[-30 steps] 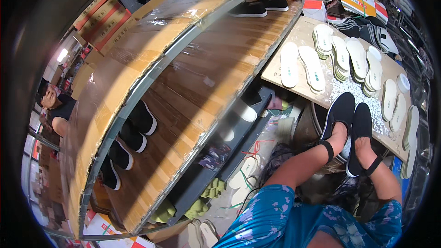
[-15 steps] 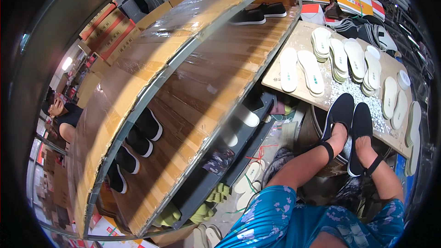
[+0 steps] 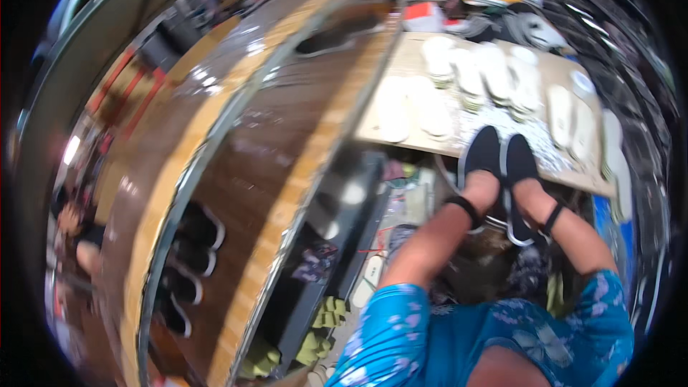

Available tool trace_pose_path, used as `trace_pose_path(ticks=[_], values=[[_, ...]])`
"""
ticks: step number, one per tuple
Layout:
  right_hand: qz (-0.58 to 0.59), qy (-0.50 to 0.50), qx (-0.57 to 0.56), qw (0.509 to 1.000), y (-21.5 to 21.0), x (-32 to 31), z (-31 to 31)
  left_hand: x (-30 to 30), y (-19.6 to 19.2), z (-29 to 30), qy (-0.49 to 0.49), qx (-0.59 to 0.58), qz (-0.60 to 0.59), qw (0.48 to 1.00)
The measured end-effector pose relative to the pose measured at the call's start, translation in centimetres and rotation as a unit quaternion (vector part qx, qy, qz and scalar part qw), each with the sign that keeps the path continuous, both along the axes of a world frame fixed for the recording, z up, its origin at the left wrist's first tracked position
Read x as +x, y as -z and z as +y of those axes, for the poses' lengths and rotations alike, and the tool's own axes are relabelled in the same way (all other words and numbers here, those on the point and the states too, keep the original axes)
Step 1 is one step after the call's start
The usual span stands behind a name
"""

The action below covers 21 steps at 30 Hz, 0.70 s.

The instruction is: The person is inserting insoles and trimming excess material or threads from a pair of black shoes using scissors at a workstation.

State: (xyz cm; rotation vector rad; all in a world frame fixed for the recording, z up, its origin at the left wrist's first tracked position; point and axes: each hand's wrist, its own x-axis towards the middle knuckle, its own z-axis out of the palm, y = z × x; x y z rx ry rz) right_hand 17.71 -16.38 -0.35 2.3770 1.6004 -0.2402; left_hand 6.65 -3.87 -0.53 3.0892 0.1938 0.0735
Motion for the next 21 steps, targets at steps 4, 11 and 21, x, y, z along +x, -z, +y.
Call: trace_pose_path(ticks=[4, 11, 21], values=[[0.176, -0.043, -0.014, 0.983, -5.4, -2.3, 0.0, -3.2, -1.7, 2.1, 0.134, -0.144, 0.009, 0.980], [0.253, 0.217, 0.391, 0.858, -5.2, -0.9, -8.2, -7.3, -9.8, -3.7, 0.042, -0.184, 0.082, 0.979], [0.487, 0.387, 0.321, 0.715, -1.4, -2.0, -8.4, -4.8, -3.7, -5.6, 0.078, -0.231, -0.013, 0.970]])
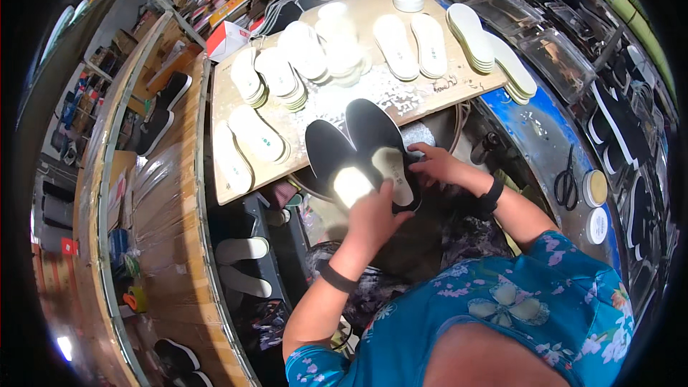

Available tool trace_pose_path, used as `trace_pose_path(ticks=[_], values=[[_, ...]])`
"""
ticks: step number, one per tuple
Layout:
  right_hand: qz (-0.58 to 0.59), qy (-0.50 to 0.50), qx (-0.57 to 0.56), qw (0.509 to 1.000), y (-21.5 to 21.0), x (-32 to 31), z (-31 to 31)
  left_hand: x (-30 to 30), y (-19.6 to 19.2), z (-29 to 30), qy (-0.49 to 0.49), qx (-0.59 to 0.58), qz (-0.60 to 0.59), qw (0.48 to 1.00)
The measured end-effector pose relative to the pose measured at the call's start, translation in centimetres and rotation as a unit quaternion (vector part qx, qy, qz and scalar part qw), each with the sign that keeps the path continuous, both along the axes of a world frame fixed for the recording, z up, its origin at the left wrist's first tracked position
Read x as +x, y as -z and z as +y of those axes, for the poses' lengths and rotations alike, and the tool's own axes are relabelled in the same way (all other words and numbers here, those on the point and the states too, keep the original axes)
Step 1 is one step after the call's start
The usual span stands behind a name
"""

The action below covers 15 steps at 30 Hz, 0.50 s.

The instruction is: The person is inserting insoles and trimming excess material or threads from a pair of black shoes using scissors at a workstation.

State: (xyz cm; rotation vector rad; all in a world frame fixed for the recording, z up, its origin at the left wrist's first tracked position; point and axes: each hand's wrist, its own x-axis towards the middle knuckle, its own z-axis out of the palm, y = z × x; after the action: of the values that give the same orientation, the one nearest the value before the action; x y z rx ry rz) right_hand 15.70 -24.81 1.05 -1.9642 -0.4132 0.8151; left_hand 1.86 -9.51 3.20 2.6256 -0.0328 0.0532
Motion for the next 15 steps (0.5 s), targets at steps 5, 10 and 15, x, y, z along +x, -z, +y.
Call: trace_pose_path(ticks=[5, 10, 15], values=[[-0.126, -0.008, 0.076, 0.989, 2.9, 1.1, 0.7, -0.1, 0.4, 0.9, -0.028, 0.045, -0.079, 0.996], [-0.358, -0.071, -0.039, 0.930, 4.7, 1.7, 1.3, -2.0, -7.2, 4.0, -0.058, 0.043, -0.228, 0.971], [-0.404, -0.113, -0.187, 0.888, 4.3, 0.6, 1.4, -6.1, -13.9, 10.0, -0.145, 0.048, -0.249, 0.956]])
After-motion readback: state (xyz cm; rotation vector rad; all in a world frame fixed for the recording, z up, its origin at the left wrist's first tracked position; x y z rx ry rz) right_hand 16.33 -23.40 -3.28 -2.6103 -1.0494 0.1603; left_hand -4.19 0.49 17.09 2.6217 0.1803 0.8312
